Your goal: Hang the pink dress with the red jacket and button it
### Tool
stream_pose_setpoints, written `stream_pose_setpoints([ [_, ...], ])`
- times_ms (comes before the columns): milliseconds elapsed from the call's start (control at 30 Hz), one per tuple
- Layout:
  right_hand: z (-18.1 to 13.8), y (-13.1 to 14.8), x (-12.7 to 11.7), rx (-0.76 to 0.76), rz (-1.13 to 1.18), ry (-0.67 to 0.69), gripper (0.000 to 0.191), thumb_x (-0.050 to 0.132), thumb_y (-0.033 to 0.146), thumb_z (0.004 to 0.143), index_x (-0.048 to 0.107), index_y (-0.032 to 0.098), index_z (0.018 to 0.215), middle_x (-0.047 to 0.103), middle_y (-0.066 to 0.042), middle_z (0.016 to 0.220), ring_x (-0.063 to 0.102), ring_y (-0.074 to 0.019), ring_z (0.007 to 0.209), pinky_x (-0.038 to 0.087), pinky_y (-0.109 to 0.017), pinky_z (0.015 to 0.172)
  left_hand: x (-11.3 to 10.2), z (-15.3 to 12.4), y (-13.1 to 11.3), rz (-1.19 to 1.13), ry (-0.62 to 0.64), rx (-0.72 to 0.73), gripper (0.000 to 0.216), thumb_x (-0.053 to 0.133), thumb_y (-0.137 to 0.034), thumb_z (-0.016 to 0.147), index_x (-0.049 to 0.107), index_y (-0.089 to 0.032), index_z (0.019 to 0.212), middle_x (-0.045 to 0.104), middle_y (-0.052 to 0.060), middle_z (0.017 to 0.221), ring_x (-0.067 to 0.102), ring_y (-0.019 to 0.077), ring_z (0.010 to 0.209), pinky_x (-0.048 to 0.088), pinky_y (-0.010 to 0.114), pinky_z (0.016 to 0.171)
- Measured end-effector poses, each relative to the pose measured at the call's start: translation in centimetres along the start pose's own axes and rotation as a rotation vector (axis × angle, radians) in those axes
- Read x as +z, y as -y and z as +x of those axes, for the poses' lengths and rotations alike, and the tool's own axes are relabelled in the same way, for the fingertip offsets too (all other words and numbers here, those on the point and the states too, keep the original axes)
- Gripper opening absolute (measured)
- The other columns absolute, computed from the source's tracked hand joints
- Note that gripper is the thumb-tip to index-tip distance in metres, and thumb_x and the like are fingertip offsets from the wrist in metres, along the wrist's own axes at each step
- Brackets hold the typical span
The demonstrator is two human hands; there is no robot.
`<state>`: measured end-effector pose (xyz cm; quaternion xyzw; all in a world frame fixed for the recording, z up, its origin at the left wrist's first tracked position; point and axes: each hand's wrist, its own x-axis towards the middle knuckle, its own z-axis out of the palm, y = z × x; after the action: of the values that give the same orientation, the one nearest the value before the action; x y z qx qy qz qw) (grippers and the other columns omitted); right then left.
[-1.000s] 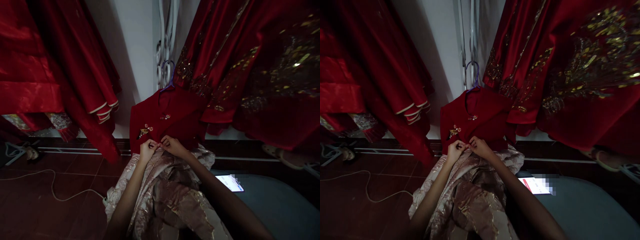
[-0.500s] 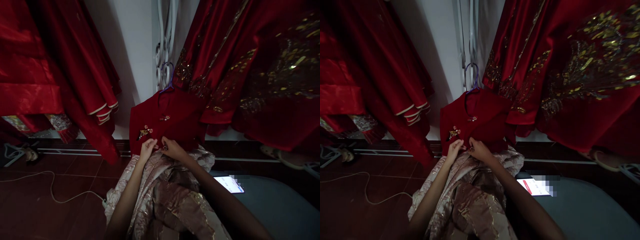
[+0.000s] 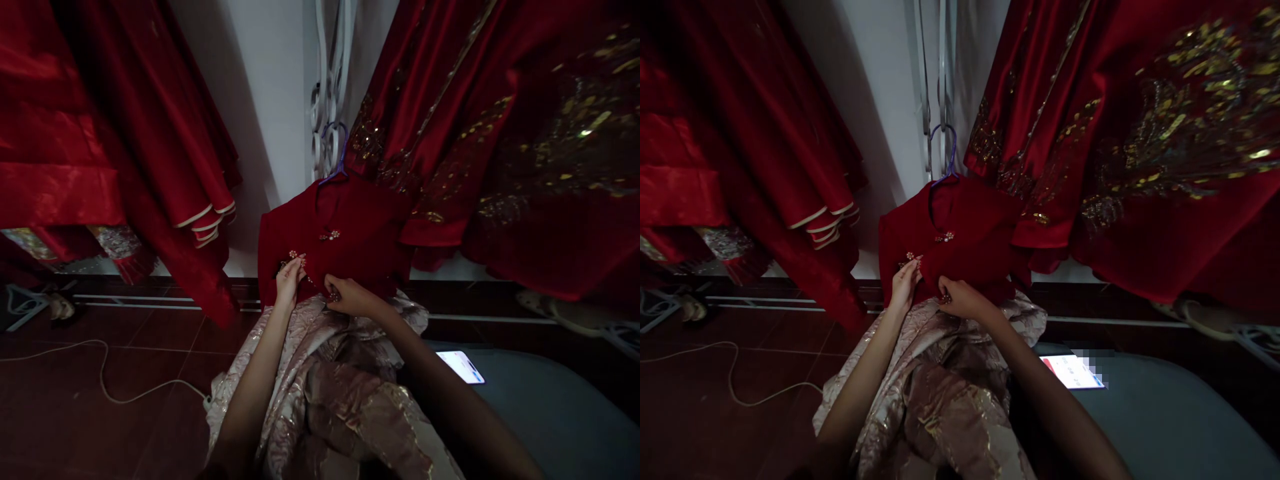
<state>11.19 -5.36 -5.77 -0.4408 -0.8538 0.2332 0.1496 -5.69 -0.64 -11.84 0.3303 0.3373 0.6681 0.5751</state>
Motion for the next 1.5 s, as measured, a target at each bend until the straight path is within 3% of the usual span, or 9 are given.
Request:
stream_pose_setpoints([
  [200, -0.1, 0.3, -0.4, 0.019, -0.035, 0.042, 0.022, 0.056, 0.019, 0.067, 0.038, 0.02, 0.08, 0.049, 0.003, 0.069, 0.043, -0.01, 0.061, 0.027, -0.021, 0.058, 0.6, 0.1, 0.0, 0.021, -0.123, 0.006, 0.033, 0.07, -0.036, 0.065, 0.068, -0.015, 0.09, 0.067, 0.009, 0.108, 0.062, 0.0098, 0.077, 0.047, 0.021, 0.069],
  [333, -0.9, 0.5, -1.7, 0.015, -0.041, 0.1, 0.022, 0.057, 0.022, 0.067, 0.039, 0.021, 0.079, 0.051, 0.003, 0.069, 0.044, -0.0107, 0.062, 0.029, -0.021, 0.058, 2.4, -0.1, -1.6, 0.306, 0.062, -0.041, 0.033, 0.063, -0.044, 0.072, 0.069, -0.014, 0.083, 0.068, 0.003, 0.077, 0.056, 0.0083, 0.06, 0.042, 0.02, 0.057],
  [433, -1.6, 0.8, -2.9, 0.019, -0.045, 0.209, 0.02, 0.059, 0.024, 0.067, 0.041, 0.02, 0.075, 0.052, 0.003, 0.067, 0.045, -0.0106, 0.06, 0.029, -0.021, 0.055, 4.5, 0.1, -3.8, 0.6, 0.2, 0.213, 0.029, 0.06, -0.042, 0.077, 0.067, -0.014, 0.081, 0.063, 0.001, 0.072, 0.054, 0.0088, 0.062, 0.043, 0.021, 0.06],
  [533, -2.2, 0.9, -3.8, 0.036, -0.042, 0.267, 0.02, 0.06, 0.028, 0.068, 0.042, 0.02, 0.073, 0.052, 0.003, 0.065, 0.045, -0.0104, 0.059, 0.03, -0.021, 0.053, 6.1, 0.6, -6.2, 0.95, 0.274, 0.6, 0.025, 0.057, -0.036, 0.082, 0.063, -0.018, 0.098, 0.061, 0.004, 0.09, 0.056, 0.0117, 0.078, 0.046, 0.024, 0.073],
  [633, -2.5, 0.8, -4.2, 0.04, -0.037, 0.267, 0.018, 0.06, 0.029, 0.069, 0.045, 0.019, 0.073, 0.053, 0.002, 0.067, 0.047, -0.0106, 0.06, 0.032, -0.022, 0.055, 6.8, 1.2, -7.9, 1.36, 0.361, 0.85, 0.026, 0.052, -0.037, 0.086, 0.061, -0.023, 0.106, 0.055, 0.006, 0.1, 0.052, 0.0162, 0.093, 0.046, 0.028, 0.079],
  [800, -2.6, 0.2, -4.4, 0.046, -0.027, 0.297, 0.016, 0.06, 0.029, 0.07, 0.053, 0.019, 0.08, 0.058, 0.001, 0.071, 0.05, -0.0114, 0.063, 0.035, -0.022, 0.058, 7.5, 2.4, -9.1, 1.687, 0.475, 1.008, 0.029, 0.042, -0.038, 0.09, 0.062, -0.018, 0.1, 0.052, 0.009, 0.099, 0.048, 0.0197, 0.095, 0.045, 0.029, 0.072],
  [1100, -3.0, 0.0, -4.8, 0.148, 0.056, 0.34, 0.036, 0.067, 0.042, 0.066, 0.056, 0.018, 0.09, 0.064, -0.002, 0.075, 0.058, -0.0144, 0.066, 0.04, -0.023, 0.057, 9.5, 3.7, -10.8, 1.766, 0.711, 1.191, 0.022, 0.046, -0.03, 0.087, 0.06, -0.014, 0.093, 0.06, 0.01, 0.097, 0.051, 0.0223, 0.098, 0.032, 0.046, 0.098],
  [1333, -3.9, 0.1, -6.9, 0.152, 0.133, 0.209, 0.045, 0.061, 0.053, 0.072, 0.058, 0.018, 0.101, 0.066, -0.004, 0.08, 0.061, -0.0162, 0.073, 0.047, -0.027, 0.065, 9.0, 3.9, -11.2, 1.747, 0.759, 1.275, 0.02, 0.037, -0.02, 0.09, 0.057, -0.016, 0.095, 0.06, 0.002, 0.072, 0.057, 0.0153, 0.077, 0.018, 0.049, 0.113],
  [1500, -1.5, 1.8, -9.4, -0.026, 0.204, -0.193, 0.037, 0.057, 0.047, 0.078, 0.056, 0.02, 0.103, 0.063, -0.007, 0.101, 0.06, -0.0173, 0.094, 0.048, -0.032, 0.085, 8.5, 4.0, -10.8, 1.796, 0.763, 1.32, 0.022, 0.04, -0.013, 0.086, 0.057, -0.019, 0.098, 0.061, 0.0, 0.075, 0.059, 0.0154, 0.08, 0.014, 0.05, 0.115],
])
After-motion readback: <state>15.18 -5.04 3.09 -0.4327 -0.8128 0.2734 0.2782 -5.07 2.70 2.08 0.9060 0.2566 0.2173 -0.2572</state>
